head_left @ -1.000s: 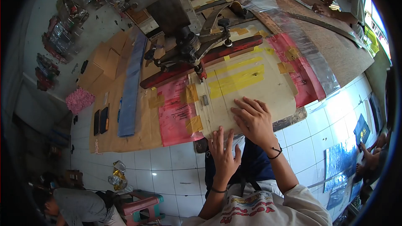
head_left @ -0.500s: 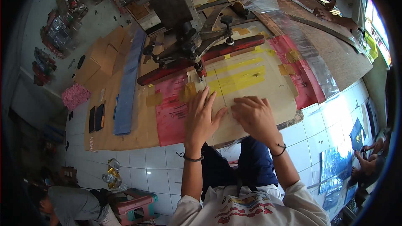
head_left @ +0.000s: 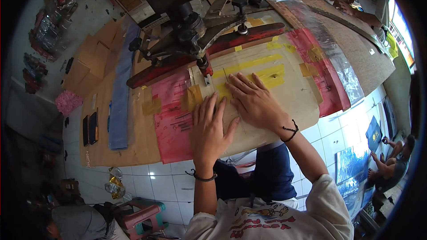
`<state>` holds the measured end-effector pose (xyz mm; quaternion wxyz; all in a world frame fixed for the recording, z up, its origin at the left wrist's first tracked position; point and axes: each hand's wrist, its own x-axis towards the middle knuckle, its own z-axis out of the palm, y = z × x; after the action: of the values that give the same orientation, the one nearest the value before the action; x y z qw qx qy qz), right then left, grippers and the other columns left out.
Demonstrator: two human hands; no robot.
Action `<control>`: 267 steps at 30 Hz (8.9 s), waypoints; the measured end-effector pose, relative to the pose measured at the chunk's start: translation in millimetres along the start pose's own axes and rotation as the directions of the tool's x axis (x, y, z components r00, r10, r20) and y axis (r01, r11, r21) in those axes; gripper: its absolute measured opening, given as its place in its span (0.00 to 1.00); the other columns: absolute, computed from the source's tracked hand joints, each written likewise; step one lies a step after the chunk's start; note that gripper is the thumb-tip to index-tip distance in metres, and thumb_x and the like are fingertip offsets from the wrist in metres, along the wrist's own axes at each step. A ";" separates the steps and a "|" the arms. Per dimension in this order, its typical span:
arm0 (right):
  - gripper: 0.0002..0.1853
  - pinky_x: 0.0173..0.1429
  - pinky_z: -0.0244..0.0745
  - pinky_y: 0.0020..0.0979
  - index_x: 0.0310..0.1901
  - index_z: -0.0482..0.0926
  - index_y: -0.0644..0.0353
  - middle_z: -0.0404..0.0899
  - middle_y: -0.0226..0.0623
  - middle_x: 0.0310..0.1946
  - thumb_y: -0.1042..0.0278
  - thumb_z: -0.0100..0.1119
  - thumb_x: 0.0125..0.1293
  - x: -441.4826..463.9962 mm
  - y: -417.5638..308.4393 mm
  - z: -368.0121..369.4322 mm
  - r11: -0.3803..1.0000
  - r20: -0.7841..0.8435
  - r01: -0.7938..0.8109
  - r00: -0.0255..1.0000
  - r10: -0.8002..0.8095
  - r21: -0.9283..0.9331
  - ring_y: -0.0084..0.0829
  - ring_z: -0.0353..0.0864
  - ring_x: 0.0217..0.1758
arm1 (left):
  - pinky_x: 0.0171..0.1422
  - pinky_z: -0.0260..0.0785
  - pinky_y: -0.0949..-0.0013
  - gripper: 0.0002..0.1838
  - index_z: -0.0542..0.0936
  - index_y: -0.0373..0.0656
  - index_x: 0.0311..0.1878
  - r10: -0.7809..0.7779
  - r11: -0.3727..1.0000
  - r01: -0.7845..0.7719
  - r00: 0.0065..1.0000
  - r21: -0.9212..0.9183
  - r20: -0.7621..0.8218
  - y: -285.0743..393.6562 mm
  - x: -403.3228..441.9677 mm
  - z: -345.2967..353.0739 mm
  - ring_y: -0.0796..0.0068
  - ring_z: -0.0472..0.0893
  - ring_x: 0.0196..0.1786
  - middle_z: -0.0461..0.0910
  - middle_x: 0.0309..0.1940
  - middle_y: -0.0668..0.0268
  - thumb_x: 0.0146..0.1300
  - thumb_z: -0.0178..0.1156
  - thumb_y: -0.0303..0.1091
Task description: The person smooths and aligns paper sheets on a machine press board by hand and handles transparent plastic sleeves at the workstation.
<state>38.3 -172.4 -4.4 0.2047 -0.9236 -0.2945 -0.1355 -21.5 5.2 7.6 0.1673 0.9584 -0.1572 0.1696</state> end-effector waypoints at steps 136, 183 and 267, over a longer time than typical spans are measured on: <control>0.19 0.78 0.59 0.41 0.58 0.82 0.60 0.79 0.43 0.64 0.62 0.49 0.73 -19.4 25.5 25.1 0.987 -0.316 0.105 0.939 -0.138 -0.119 0.39 0.73 0.72 | 0.77 0.56 0.51 0.39 0.73 0.42 0.71 -0.022 0.995 0.022 1.000 0.096 -0.002 -8.7 3.6 21.0 0.54 0.66 0.75 0.69 0.74 0.57 0.67 0.57 0.64; 0.16 0.51 0.78 0.33 0.57 0.76 0.66 0.79 0.43 0.51 0.82 0.54 0.68 -252.8 100.8 32.8 0.582 -0.394 -0.631 0.430 0.813 0.513 0.33 0.80 0.53 | 0.77 0.52 0.36 0.33 0.72 0.46 0.72 -0.009 0.997 -0.003 0.988 -0.078 -0.152 57.6 -119.4 52.0 0.42 0.60 0.77 0.61 0.75 0.49 0.62 0.65 0.34; 0.12 0.50 0.75 0.28 0.56 0.77 0.65 0.79 0.39 0.46 0.79 0.53 0.73 -234.4 124.2 32.1 0.541 -0.507 -0.483 0.212 0.835 0.689 0.28 0.80 0.46 | 0.78 0.52 0.39 0.28 0.73 0.43 0.69 -0.112 0.965 0.081 0.987 -0.248 -0.117 65.0 -146.8 45.4 0.46 0.62 0.77 0.61 0.76 0.48 0.65 0.61 0.33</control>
<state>-68.3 -364.5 -156.6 0.5267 -0.7237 0.2475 -0.3708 -163.5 -33.9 -70.7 0.3011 0.9242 -0.1186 0.2027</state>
